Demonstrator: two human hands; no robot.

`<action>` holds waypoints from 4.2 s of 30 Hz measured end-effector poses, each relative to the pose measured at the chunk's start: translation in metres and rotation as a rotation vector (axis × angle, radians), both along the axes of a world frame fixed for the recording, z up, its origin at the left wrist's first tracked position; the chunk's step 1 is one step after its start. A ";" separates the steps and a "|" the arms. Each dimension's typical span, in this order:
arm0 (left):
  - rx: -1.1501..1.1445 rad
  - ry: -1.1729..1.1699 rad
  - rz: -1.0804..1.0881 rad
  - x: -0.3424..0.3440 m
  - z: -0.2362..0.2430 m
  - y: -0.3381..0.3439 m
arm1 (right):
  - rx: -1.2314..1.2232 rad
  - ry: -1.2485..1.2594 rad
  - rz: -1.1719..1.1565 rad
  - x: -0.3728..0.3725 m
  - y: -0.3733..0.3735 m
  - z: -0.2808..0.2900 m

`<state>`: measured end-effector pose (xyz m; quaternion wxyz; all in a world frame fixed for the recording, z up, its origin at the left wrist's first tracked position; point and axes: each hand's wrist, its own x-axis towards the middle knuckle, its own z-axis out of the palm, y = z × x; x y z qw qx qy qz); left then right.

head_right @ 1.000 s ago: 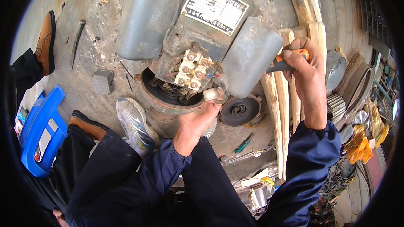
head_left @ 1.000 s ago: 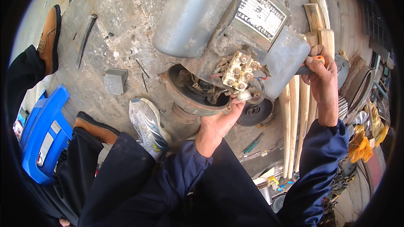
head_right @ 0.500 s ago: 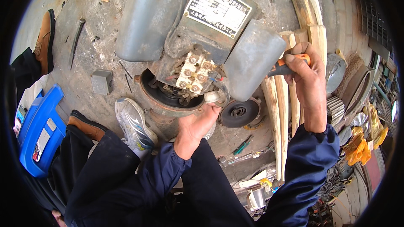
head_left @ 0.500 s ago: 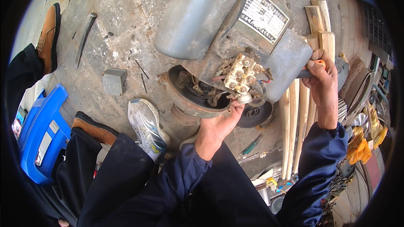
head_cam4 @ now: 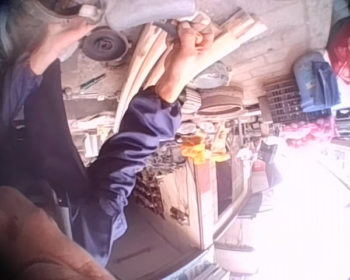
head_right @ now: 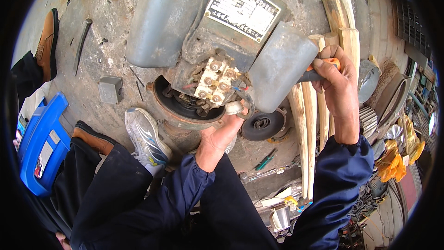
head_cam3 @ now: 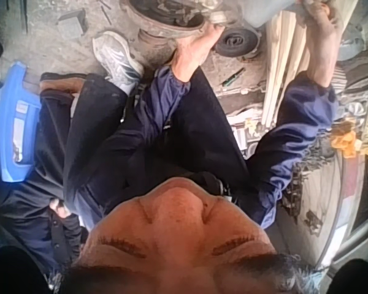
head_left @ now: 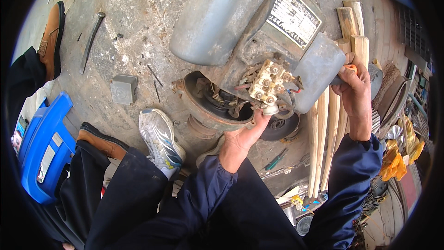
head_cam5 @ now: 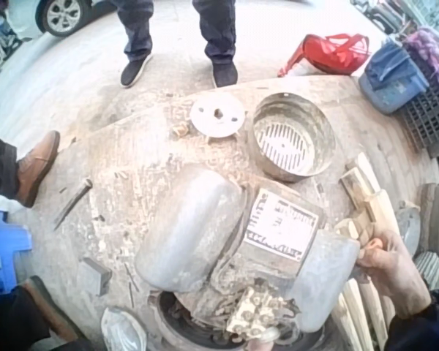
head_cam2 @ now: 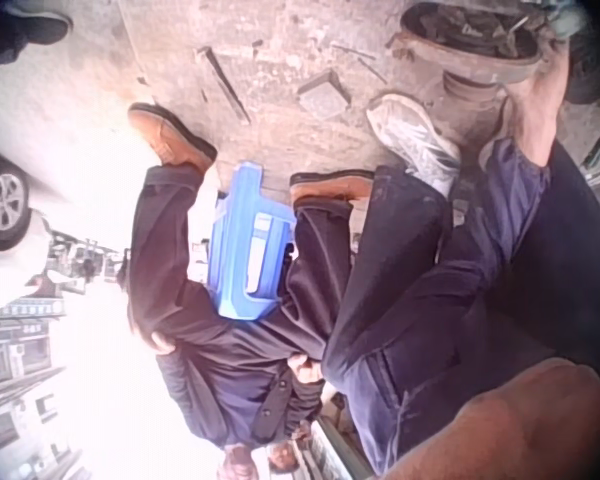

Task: The person uses a screwdriver to adjust and tighten connections on a small electrical component, then walks through a cluttered workshop and rummages through a bag of scrap materials.

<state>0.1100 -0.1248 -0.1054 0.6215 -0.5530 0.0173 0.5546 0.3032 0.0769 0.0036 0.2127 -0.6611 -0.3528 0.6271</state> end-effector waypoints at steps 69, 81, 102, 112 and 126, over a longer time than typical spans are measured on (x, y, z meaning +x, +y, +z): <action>0.388 1.246 -1.238 -0.157 0.006 -0.022 | -0.015 -0.033 -0.058 -0.135 -0.143 -0.107; 0.331 1.177 -1.200 -0.162 -0.005 -0.034 | -0.001 -0.033 -0.033 -0.129 -0.142 -0.104; 0.227 0.142 -0.323 -0.074 -0.034 -0.058 | 0.071 0.138 -0.545 -0.060 -0.088 0.044; 0.052 -0.027 -0.178 -0.029 -0.024 -0.016 | 0.378 0.877 0.157 -0.053 0.019 0.105; 0.142 -0.001 -0.006 -0.024 -0.018 -0.004 | 0.455 0.540 -0.077 -0.127 -0.016 0.051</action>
